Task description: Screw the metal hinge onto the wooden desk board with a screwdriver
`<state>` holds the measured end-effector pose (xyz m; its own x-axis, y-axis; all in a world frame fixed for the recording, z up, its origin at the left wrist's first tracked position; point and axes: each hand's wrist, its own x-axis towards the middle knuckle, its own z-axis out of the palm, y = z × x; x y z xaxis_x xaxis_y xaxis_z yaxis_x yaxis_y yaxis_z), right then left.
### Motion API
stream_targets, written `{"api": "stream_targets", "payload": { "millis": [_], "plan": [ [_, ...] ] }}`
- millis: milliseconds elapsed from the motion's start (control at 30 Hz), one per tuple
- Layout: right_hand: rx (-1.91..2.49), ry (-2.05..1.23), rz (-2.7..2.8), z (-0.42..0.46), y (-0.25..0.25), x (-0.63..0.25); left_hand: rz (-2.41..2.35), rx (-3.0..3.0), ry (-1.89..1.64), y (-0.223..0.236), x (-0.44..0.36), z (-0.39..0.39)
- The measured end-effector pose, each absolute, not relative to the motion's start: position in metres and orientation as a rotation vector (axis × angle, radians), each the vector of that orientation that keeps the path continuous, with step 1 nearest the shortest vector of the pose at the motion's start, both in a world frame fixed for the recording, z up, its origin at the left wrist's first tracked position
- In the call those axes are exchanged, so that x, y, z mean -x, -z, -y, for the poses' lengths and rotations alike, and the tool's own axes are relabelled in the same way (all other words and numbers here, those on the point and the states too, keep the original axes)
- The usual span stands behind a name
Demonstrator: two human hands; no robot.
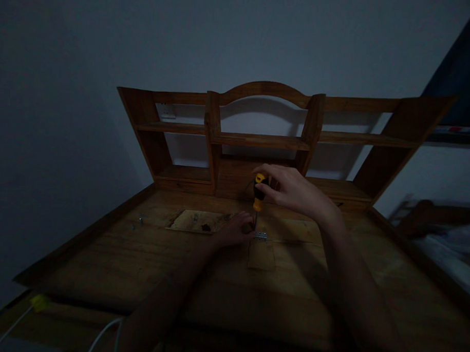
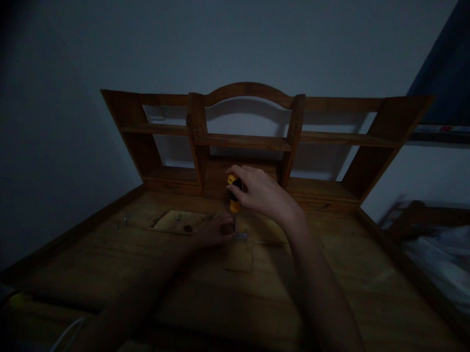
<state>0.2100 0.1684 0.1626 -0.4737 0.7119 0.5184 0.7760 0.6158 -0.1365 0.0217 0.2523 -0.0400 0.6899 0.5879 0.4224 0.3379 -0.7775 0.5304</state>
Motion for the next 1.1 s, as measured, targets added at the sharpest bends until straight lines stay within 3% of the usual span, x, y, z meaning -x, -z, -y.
{"api": "stream_targets", "payload": {
  "millis": [133, 367, 567, 767, 1100],
  "plan": [
    [1.328, 0.339, 2.229, -0.172, -0.159, -0.208, -0.674, -2.498, -0.825, 0.039, -0.021, -0.252],
    [1.170, 0.161, 2.301, -0.172, -0.162, -0.217, -0.688, -2.507, -0.817, 0.042, -0.022, -0.256],
    [1.339, 0.352, 2.222, -0.175, -0.158, -0.211, -0.688, -2.502, -0.815, 0.039, -0.021, -0.252],
    [1.190, 0.148, 2.303, -0.174, -0.159, -0.215, -0.703, -2.552, -0.775, 0.034, -0.021, -0.248],
    [1.191, 0.155, 2.317, -0.172, -0.157, -0.210, -0.761, -2.641, -0.653, 0.041, -0.005, -0.274]
  ]
}}
